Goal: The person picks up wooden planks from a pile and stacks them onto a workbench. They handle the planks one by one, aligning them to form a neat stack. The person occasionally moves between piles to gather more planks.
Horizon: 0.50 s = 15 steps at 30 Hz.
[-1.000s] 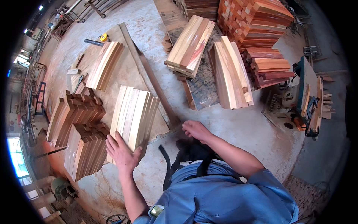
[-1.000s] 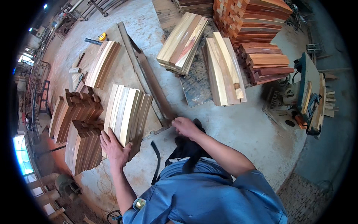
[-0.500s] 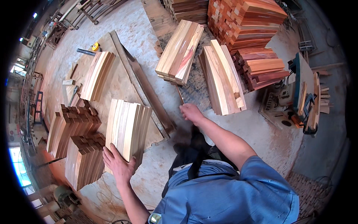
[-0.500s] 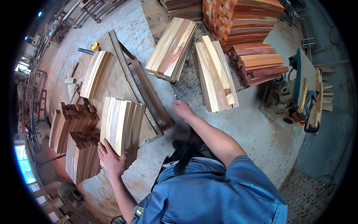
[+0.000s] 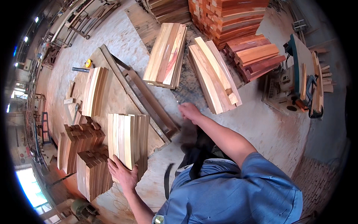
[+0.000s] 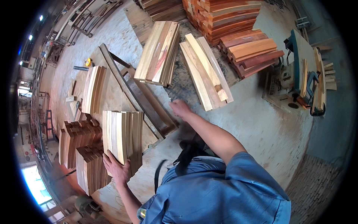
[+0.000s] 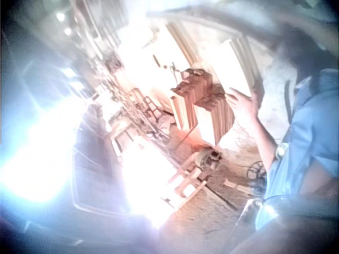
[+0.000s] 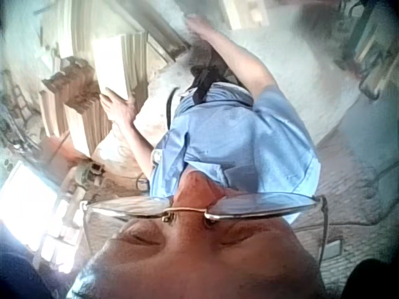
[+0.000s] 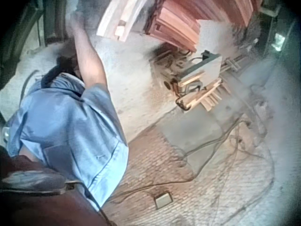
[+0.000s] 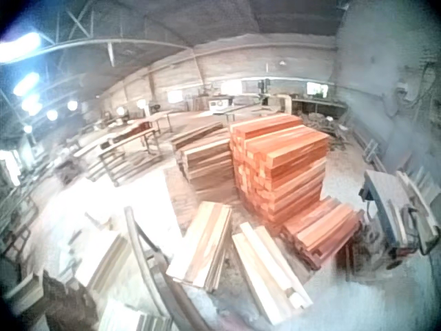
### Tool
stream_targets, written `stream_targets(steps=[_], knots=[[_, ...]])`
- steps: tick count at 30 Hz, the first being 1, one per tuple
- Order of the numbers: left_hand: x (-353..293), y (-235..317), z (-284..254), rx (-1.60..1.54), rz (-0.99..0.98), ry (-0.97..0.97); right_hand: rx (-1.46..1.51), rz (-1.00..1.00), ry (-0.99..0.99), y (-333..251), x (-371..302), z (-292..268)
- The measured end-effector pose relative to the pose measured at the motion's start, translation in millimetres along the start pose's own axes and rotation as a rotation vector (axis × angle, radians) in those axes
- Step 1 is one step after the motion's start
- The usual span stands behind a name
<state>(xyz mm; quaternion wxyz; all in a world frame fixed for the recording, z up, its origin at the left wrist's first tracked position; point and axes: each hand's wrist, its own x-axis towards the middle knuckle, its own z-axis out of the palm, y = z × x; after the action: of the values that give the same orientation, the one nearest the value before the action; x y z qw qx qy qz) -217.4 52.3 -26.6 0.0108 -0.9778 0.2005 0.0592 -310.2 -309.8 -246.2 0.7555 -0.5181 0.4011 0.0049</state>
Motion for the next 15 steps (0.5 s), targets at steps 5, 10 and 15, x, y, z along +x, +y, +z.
stream_targets(steps=[5, 10, 15], knots=[[0, -3, 2, -0.001, 0.031, -0.002, 0.246, -0.102, 0.121, -30, 25, -1], [1, -6, 5, 0.018, 0.035, 0.0, 0.493, -0.186, 0.309, -48, 37, 13], [2, -11, 10, 0.008, 0.054, 0.008, 0.51, -0.181, 0.222, -50, 45, 9]])
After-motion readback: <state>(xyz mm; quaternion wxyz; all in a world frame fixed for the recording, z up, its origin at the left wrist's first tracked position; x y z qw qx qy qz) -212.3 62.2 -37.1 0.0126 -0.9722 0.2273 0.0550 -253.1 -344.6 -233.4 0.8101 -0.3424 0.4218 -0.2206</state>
